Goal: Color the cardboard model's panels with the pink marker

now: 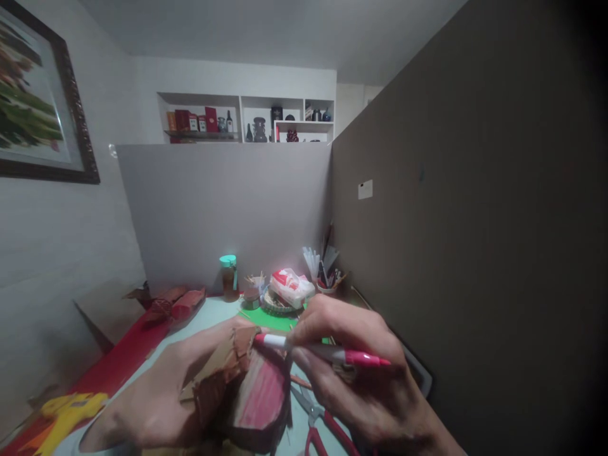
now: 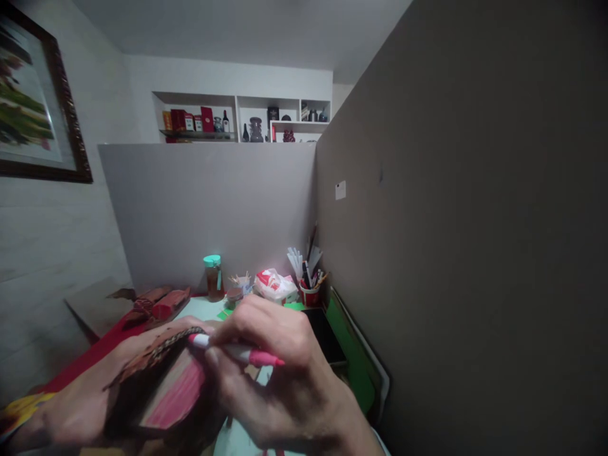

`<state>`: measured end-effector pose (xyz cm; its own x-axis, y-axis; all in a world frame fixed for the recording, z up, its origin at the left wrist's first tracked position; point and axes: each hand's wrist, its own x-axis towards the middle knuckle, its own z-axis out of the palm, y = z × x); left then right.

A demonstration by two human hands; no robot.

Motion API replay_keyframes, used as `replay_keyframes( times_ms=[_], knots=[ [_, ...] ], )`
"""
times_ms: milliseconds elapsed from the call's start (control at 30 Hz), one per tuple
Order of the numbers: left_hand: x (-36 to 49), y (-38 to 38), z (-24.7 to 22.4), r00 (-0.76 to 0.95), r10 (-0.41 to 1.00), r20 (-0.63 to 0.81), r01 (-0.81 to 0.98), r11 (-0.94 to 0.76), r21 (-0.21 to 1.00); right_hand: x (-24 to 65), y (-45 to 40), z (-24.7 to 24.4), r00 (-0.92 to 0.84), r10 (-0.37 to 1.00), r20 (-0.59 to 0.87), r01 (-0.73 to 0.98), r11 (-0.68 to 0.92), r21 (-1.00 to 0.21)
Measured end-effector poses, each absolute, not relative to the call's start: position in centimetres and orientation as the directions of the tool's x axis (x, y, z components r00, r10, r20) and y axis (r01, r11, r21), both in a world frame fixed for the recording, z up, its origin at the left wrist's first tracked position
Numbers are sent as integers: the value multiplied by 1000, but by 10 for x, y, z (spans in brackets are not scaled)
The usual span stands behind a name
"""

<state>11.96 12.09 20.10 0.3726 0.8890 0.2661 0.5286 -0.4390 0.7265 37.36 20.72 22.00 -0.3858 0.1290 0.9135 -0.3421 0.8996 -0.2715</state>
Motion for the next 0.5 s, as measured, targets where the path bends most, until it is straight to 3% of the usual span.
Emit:
replay_keyframes(
  times_ms=[167, 300, 500],
  knots=[
    [120, 122, 194, 327, 919, 220, 616, -384, 688, 374, 200, 216, -457, 192, 869, -400, 828, -393],
    [119, 123, 192, 387, 885, 260, 593, -455, 664, 379, 195, 218, -518, 245, 820, -391, 784, -482],
    [117, 126, 191, 336, 909, 246, 628, -411, 661, 387, 201, 223, -462, 191, 866, -317, 876, -363]
  ],
)
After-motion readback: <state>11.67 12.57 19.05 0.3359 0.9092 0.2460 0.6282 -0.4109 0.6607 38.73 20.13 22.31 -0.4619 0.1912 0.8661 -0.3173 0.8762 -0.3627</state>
